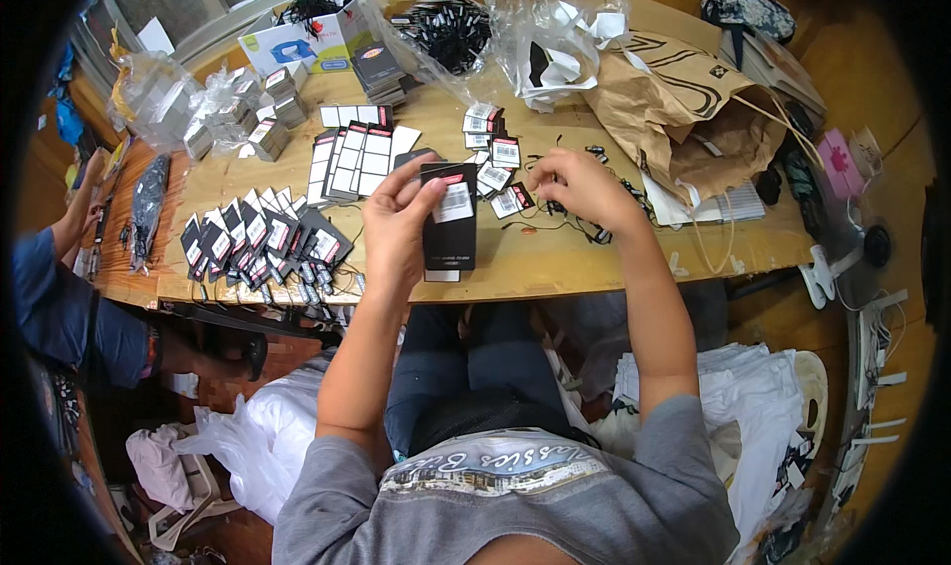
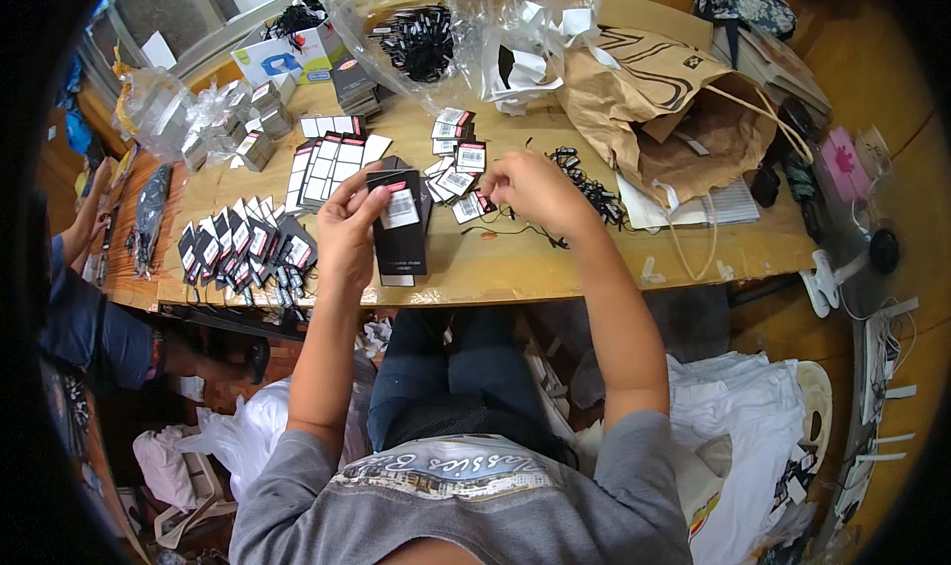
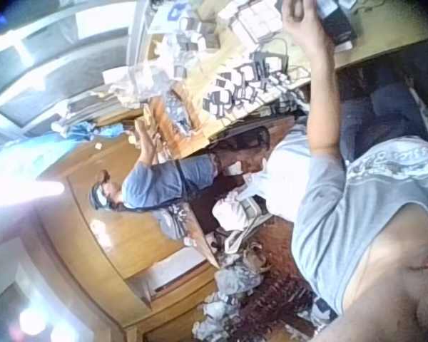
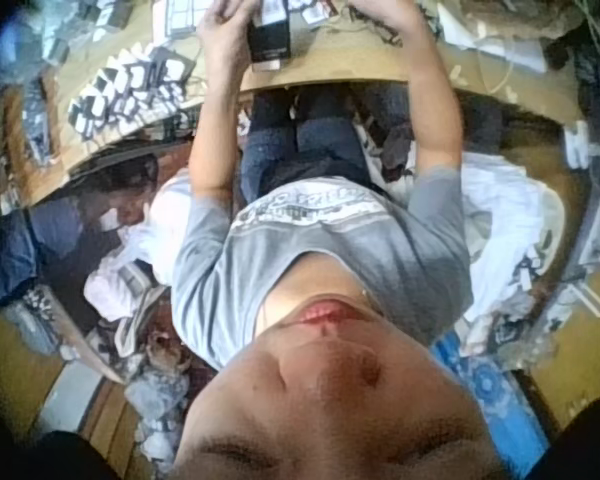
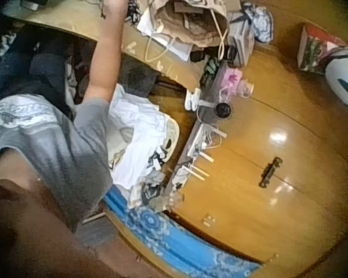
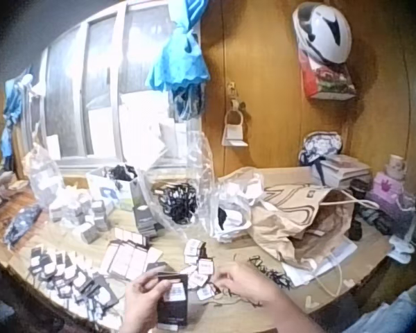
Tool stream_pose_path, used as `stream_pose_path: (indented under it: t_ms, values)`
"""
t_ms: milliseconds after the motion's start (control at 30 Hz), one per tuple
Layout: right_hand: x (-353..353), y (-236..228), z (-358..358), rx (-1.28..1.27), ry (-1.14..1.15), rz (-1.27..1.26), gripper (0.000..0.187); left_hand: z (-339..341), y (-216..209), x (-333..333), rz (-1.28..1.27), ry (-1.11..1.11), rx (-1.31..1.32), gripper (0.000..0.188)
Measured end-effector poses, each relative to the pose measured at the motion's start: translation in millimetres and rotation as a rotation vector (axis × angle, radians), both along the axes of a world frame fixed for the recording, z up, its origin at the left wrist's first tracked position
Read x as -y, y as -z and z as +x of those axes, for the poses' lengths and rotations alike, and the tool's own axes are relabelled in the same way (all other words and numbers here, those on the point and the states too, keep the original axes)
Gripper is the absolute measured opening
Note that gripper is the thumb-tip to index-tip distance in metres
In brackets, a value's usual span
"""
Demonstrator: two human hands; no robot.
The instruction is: The person sits at a cluttered table and repeatedly picks up small black rectangular tags and black plastic fasteners. They thread the fasteners through the tags and place the assembled items into a pile on the table.
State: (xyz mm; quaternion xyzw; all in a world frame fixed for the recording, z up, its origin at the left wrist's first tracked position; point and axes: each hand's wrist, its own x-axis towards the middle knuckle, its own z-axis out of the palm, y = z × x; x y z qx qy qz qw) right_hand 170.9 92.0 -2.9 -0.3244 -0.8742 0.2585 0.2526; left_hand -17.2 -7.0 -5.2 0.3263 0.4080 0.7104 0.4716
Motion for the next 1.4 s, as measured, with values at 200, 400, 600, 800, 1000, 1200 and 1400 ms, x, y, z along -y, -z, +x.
stream_pose_path:
  t_ms: [200, 400, 600, 800, 1000, 1200, 1400]
  values:
    - [6, 6, 21, 0.003, 0.079, -0.019, 0.008, -18, 11, 24, -0.067, 0.081, 0.109, 0.022]
    - [29, 2, 68, -0.045, 0.168, -0.049, 0.010, -11, 14, 44, -0.104, 0.219, 0.125, 0.023]
    - [44, 26, 71, 0.150, 0.248, 0.224, 0.010, 10, 26, 48, -0.146, 0.374, 0.208, 0.023]
    - [36, 8, 49, -0.531, 0.132, -0.525, 0.007, 37, 18, 33, -0.122, 0.377, -0.062, 0.017]
    - [35, -19, 14, -0.221, -0.088, -0.459, 0.009, 42, -2, -4, -0.229, 0.542, -0.243, 0.018]
    - [31, -19, 20, -0.066, -0.120, -0.427, 0.013, 29, 4, -5, -0.194, 0.503, -0.401, 0.015]
    - [23, -17, 56, -0.069, 0.013, -0.498, 0.009, -1, 1, 8, -0.196, 0.340, -0.330, 0.016]
